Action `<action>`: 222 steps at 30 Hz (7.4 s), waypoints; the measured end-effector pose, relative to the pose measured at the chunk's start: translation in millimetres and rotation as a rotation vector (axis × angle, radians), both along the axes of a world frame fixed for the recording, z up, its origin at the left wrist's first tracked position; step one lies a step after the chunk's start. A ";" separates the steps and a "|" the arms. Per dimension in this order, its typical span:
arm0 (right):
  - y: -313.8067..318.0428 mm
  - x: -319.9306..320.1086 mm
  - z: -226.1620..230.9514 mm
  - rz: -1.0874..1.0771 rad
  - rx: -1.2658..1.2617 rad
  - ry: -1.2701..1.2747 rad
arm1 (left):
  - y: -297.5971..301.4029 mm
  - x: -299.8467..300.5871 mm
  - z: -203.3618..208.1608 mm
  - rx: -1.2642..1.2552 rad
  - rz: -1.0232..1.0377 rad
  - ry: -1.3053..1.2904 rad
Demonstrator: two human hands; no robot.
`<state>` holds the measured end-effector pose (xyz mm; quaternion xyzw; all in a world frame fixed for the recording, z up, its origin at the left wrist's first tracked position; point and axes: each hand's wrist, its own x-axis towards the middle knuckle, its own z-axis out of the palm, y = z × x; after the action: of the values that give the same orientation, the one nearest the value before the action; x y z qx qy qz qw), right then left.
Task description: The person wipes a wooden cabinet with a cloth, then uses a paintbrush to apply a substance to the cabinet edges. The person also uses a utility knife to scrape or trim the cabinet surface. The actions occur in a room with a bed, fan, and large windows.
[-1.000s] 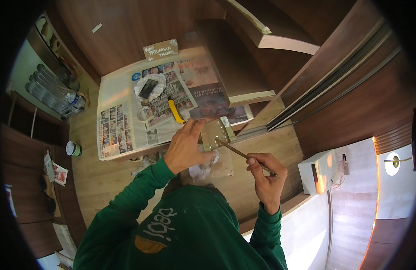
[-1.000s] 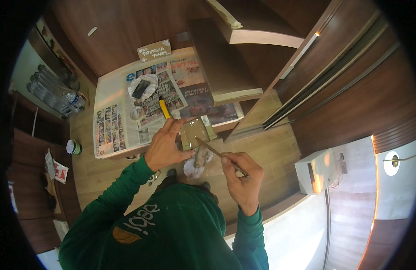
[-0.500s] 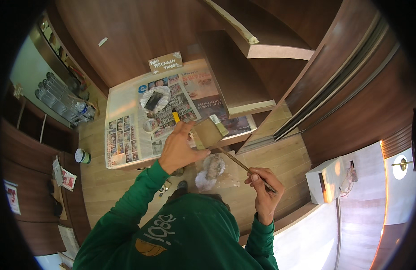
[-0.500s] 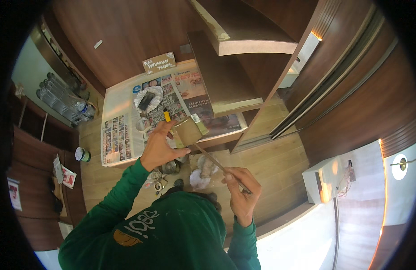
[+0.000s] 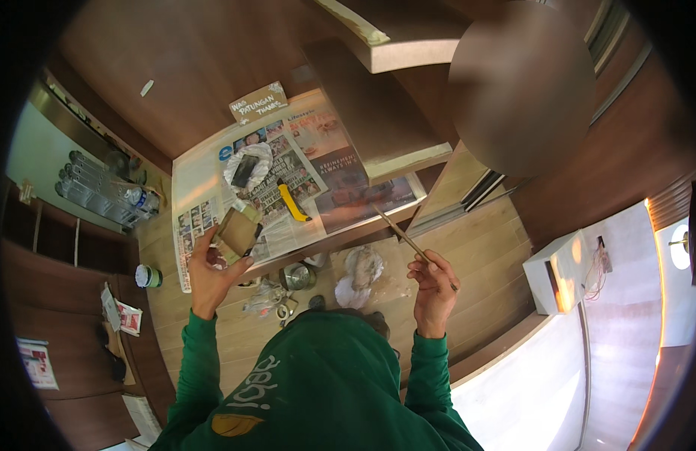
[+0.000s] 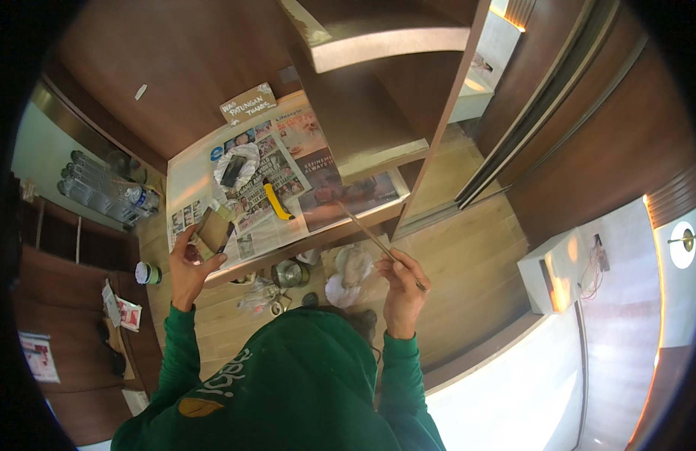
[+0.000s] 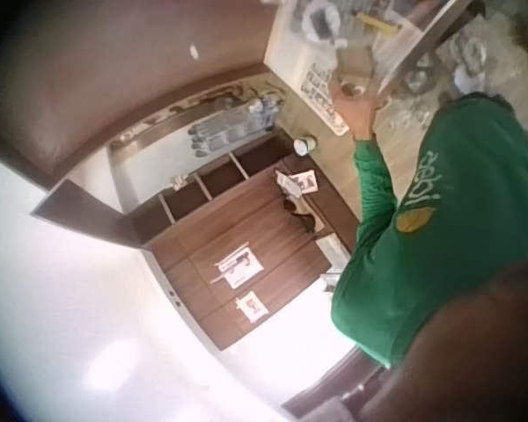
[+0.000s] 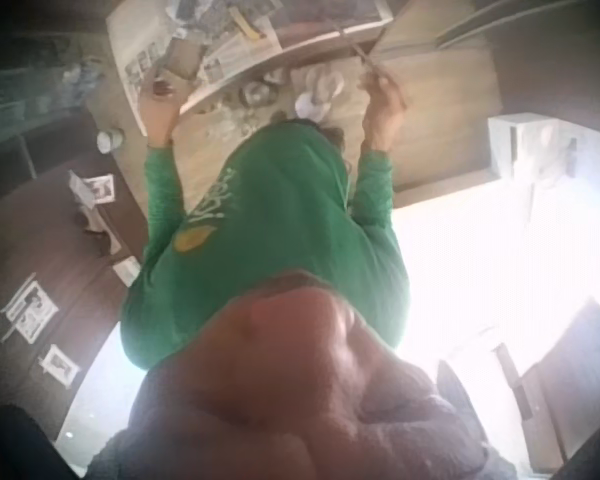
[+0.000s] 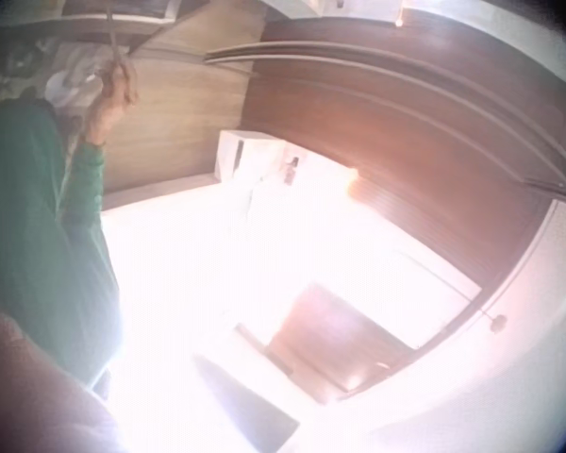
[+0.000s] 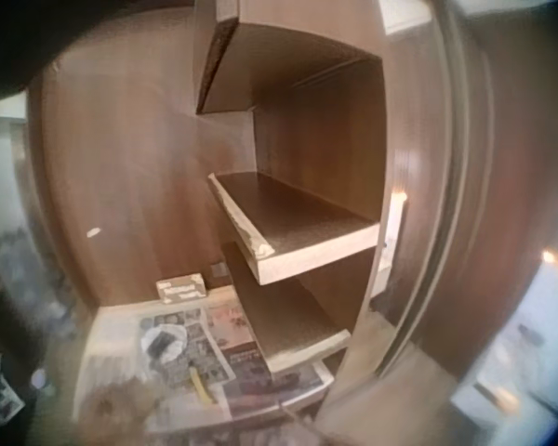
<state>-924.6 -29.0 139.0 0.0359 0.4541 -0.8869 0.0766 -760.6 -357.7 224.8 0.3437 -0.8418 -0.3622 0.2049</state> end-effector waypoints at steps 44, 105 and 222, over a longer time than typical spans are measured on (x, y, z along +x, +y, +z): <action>-62.8 3.3 -13.7 -0.187 0.469 0.466 | 7.3 36.5 0.2 -0.020 -0.004 -0.001; -60.7 6.9 -41.0 -0.208 0.314 0.390 | 38.9 14.5 10.5 0.108 -0.108 -0.033; -0.7 -83.3 -35.1 -0.214 -0.219 -0.114 | 33.2 14.3 -48.1 -0.009 -0.057 -0.225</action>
<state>-1008.0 -29.7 103.9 0.1259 0.3433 -0.9307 0.0108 -746.3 -324.5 176.7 0.3573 -0.8705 -0.3234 0.1001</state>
